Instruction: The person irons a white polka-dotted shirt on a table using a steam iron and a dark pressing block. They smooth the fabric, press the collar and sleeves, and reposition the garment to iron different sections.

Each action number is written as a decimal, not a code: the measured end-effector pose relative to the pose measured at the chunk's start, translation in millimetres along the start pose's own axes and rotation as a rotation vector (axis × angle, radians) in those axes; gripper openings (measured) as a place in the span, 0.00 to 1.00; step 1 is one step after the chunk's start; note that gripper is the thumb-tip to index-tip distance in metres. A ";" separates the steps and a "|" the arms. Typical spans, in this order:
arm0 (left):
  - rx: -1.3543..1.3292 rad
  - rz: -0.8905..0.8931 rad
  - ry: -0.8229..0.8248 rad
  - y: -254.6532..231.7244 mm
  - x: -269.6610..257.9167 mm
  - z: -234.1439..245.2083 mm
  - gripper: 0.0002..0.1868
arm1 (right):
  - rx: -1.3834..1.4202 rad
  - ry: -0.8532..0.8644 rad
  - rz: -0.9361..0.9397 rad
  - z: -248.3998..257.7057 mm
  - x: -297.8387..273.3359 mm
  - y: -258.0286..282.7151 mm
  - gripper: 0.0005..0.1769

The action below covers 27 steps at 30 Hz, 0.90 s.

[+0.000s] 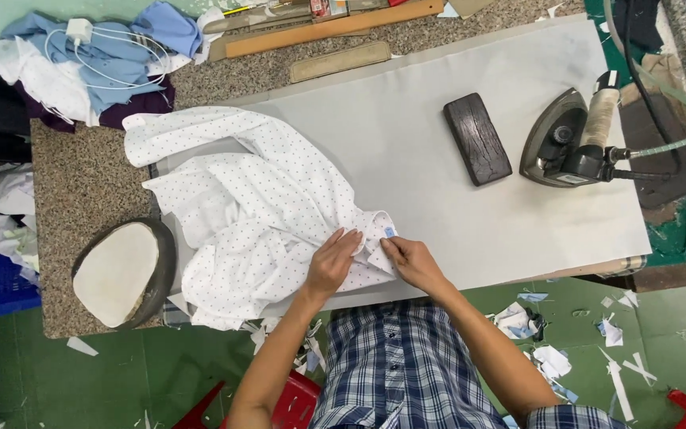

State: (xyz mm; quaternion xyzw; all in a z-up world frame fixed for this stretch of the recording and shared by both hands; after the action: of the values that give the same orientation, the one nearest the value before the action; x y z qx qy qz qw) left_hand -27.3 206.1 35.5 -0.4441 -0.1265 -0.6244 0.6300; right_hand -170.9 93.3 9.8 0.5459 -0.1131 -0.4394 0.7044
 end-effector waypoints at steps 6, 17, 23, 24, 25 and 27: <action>0.102 -0.129 -0.058 -22.3 27.8 14.5 0.16 | -0.002 0.116 -0.040 -17.5 19.8 -10.4 0.28; 0.166 -0.220 -0.055 -19.6 34.3 11.8 0.18 | 0.194 0.094 -0.164 -18.2 35.6 26.5 0.26; 0.044 -0.099 0.008 -25.4 76.9 47.9 0.25 | 0.495 -0.290 -0.161 -2.6 20.0 -0.6 0.25; -0.010 -0.019 -0.001 -22.6 77.6 54.2 0.25 | 0.488 -0.376 -0.131 -2.3 17.0 -15.0 0.25; -0.013 -0.021 -0.002 -19.8 52.5 40.6 0.25 | 0.487 -0.379 -0.130 -6.0 15.4 -18.5 0.25; -0.118 0.247 0.013 0.3 -0.1 12.4 0.07 | 0.428 -0.413 -0.110 -12.4 12.1 -25.0 0.25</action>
State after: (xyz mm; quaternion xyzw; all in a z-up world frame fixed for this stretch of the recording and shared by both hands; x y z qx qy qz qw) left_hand -22.1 215.1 42.4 -0.4884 -0.0300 -0.5512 0.6758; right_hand -168.2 92.2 -20.6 0.5862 -0.3146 -0.5447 0.5106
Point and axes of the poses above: each hand's wrist, its own x-axis towards the middle knuckle, its own z-axis out of the back of the hand, y = z × x, the point moved 6 cm from there along x, towards the middle knuckle, and after that the axes turned 12 degrees about -y, right-handed, at the moved point
